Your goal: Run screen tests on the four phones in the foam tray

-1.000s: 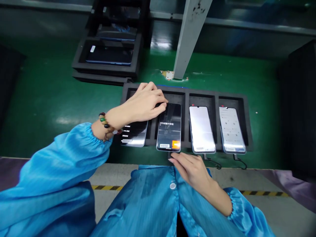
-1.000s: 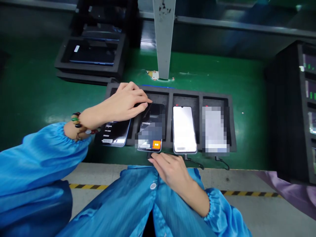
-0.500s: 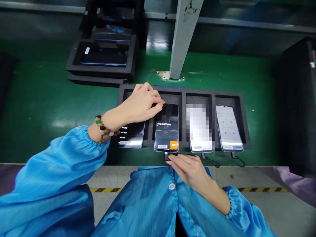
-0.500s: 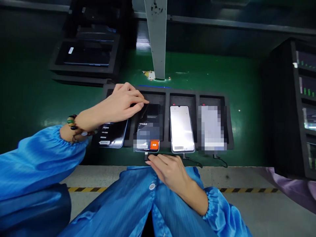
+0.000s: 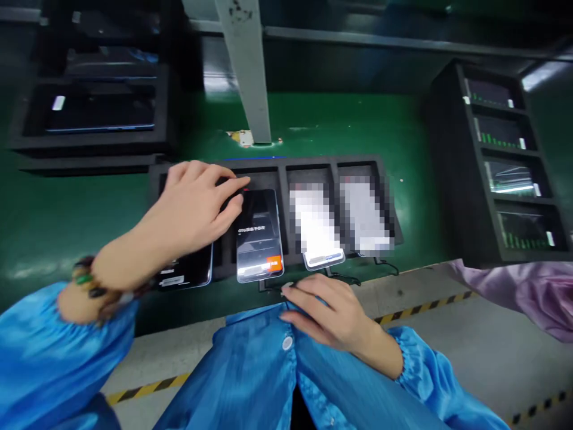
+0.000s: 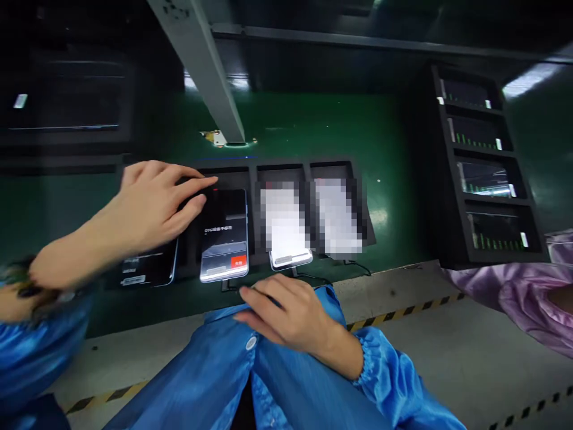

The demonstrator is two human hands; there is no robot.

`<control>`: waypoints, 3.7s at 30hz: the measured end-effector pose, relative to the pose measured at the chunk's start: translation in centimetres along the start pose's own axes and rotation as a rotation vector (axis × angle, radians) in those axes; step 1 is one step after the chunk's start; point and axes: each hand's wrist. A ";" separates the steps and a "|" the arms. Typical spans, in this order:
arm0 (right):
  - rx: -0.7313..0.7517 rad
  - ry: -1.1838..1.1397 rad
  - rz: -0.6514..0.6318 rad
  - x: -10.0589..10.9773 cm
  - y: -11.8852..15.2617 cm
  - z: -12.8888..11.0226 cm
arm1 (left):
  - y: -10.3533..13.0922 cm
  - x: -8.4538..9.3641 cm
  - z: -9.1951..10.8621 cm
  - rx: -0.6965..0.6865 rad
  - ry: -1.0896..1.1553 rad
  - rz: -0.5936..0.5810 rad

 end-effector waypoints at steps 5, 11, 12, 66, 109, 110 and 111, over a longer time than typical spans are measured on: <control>-0.205 0.289 0.417 6.9 4.5 4.6 | 4.0 0.4 6.5 -0.237 0.122 0.092; -0.328 0.323 0.386 8.2 6.6 7.9 | 4.8 -2.5 12.7 -0.339 0.126 0.158; -0.327 0.310 0.398 8.1 6.6 8.0 | 4.5 -2.9 13.2 -0.336 0.134 0.154; -0.373 0.298 0.280 7.5 6.4 9.0 | 14.2 2.2 -3.5 1.158 0.093 0.293; -0.583 0.444 0.263 11.3 6.0 14.5 | 12.8 -2.3 -0.8 0.421 0.266 0.406; -0.589 0.443 0.260 11.2 5.9 14.4 | 12.9 -2.2 -0.8 0.409 0.266 0.406; -0.597 0.436 0.258 11.1 5.9 14.2 | 13.0 -2.1 -0.7 0.400 0.266 0.403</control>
Point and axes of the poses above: each hand's wrist, its own y-axis away from the middle knuckle, its own x-axis out of the back of the hand, z = x × y, and after that the axes turned 12 degrees about z, right-handed
